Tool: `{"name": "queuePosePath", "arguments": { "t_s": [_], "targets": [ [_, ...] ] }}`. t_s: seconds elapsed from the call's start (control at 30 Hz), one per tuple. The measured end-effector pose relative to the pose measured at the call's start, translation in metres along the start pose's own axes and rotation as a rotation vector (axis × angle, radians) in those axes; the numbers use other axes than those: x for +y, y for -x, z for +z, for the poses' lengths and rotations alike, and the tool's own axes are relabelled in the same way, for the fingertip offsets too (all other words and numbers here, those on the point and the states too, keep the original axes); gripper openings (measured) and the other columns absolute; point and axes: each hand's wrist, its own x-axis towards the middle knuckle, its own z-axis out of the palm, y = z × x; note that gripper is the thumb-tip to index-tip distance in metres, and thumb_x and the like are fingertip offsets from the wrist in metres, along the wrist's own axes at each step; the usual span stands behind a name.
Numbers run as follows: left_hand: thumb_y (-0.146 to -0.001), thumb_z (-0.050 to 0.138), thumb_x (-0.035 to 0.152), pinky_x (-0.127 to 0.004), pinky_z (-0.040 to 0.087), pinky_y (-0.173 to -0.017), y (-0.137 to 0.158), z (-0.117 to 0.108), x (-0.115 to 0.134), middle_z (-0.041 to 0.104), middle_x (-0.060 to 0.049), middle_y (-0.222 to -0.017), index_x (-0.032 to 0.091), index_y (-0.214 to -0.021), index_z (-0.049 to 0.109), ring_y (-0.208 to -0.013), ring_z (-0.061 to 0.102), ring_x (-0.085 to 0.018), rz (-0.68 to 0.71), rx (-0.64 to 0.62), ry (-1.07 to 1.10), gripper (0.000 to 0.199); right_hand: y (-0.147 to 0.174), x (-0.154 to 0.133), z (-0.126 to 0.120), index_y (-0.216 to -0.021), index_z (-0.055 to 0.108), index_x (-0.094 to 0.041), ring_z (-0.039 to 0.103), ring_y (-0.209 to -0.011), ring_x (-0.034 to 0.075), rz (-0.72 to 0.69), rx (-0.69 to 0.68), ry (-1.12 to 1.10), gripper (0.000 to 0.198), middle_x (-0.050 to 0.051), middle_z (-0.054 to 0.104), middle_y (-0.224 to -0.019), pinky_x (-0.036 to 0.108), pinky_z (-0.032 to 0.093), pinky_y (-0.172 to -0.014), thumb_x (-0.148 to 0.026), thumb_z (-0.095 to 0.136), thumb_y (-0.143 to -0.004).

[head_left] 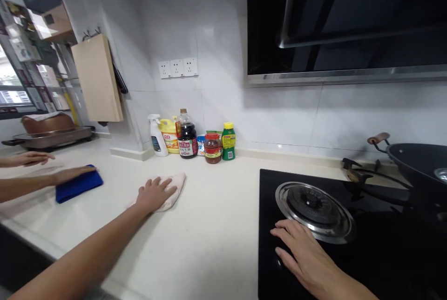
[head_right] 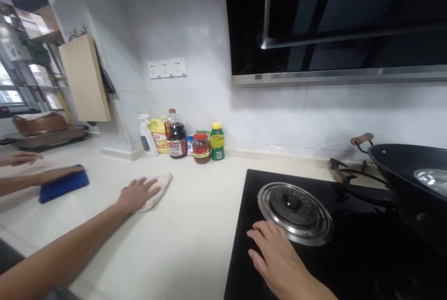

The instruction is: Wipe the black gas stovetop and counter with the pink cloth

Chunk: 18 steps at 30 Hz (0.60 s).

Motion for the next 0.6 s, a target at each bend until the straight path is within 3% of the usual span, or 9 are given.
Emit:
{"name": "queuePosePath", "arguments": {
  "t_s": [0.17,0.33,0.47,0.6],
  "targets": [
    [-0.093,0.030,0.065,-0.065,0.037,-0.097,-0.086,0.024,0.039,0.046,-0.017,-0.149,0.039,-0.153,0.038,-0.132,0.040,-0.046,-0.092,-0.051,0.019,0.066,-0.003,0.005,-0.003,-0.123,0.063,-0.035,0.060,-0.118,0.026,0.004,-0.023,0.013,0.030,0.006,0.063,-0.127,0.047,0.053,-0.099,-0.035,0.058,-0.093],
    [-0.092,0.029,0.069,-0.064,0.034,-0.100,-0.140,0.037,0.075,0.044,-0.014,-0.152,0.041,-0.150,0.042,-0.135,0.036,-0.046,-0.063,-0.091,0.049,0.066,-0.003,0.007,-0.006,-0.125,0.062,-0.040,0.058,-0.124,0.029,0.040,-0.045,0.013,0.034,0.005,0.060,-0.133,0.046,0.054,-0.098,-0.037,0.060,-0.092],
    [-0.092,0.031,0.067,-0.064,0.034,-0.100,-0.134,0.037,0.094,0.048,-0.016,-0.147,0.035,-0.147,0.049,-0.133,0.038,-0.046,0.009,-0.089,0.056,0.066,-0.006,0.004,-0.010,-0.124,0.062,-0.036,0.058,-0.122,0.028,0.046,-0.072,0.014,0.033,0.006,0.061,-0.130,0.046,0.053,-0.098,-0.033,0.060,-0.091],
    [-0.093,0.038,0.064,-0.060,0.036,-0.100,-0.092,0.033,0.123,0.049,-0.013,-0.146,0.036,-0.144,0.051,-0.133,0.038,-0.042,0.174,-0.048,0.074,0.060,-0.007,-0.002,-0.005,-0.122,0.062,-0.030,0.059,-0.116,0.026,0.005,-0.036,0.045,0.033,0.008,0.062,-0.125,0.046,0.052,-0.098,-0.025,0.060,-0.089]
  ]
}}
